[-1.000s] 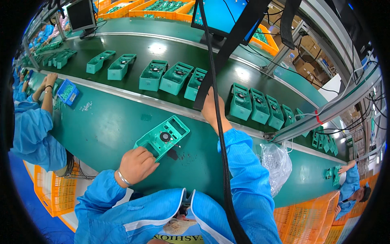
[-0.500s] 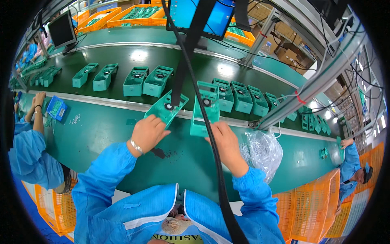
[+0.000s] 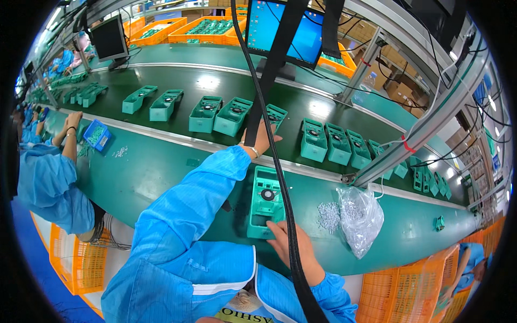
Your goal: The person assembles electronic components into green plastic meter housings by hand on a factory assembly line.
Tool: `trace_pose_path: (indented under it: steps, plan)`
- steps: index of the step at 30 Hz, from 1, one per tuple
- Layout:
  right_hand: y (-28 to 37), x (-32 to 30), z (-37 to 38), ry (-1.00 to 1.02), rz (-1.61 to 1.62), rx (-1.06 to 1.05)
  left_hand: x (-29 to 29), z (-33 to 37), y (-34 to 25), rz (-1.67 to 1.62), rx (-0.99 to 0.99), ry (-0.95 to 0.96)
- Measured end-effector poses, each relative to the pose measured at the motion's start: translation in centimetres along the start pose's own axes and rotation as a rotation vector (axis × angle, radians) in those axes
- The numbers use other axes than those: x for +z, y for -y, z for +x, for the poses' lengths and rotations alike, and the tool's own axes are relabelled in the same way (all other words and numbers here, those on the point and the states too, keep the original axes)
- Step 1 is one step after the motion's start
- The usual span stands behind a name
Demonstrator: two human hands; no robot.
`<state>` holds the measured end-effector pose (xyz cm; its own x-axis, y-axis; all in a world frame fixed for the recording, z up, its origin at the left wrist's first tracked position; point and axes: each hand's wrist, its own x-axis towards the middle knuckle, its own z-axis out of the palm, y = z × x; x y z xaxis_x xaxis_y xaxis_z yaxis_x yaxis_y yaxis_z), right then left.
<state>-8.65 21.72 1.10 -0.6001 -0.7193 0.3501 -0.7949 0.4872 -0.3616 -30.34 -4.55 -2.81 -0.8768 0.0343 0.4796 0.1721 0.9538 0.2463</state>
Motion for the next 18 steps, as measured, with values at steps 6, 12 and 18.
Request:
trace_pose_path:
  steps: [6, 12, 18]
  plan:
    - [0.6, 0.2, 0.4, 0.025, 0.063, -0.078, -4.9, -1.2, 2.8, 0.149, -0.064, -0.026]
    - [0.8, 1.2, 1.0, 0.057, 0.080, -0.133, -6.9, -4.9, 8.5, 0.347, -0.249, 0.024]
    - [1.3, 1.3, 1.4, 0.072, 0.083, -0.123, -7.3, -5.6, 9.2, 0.378, -0.310, 0.111]
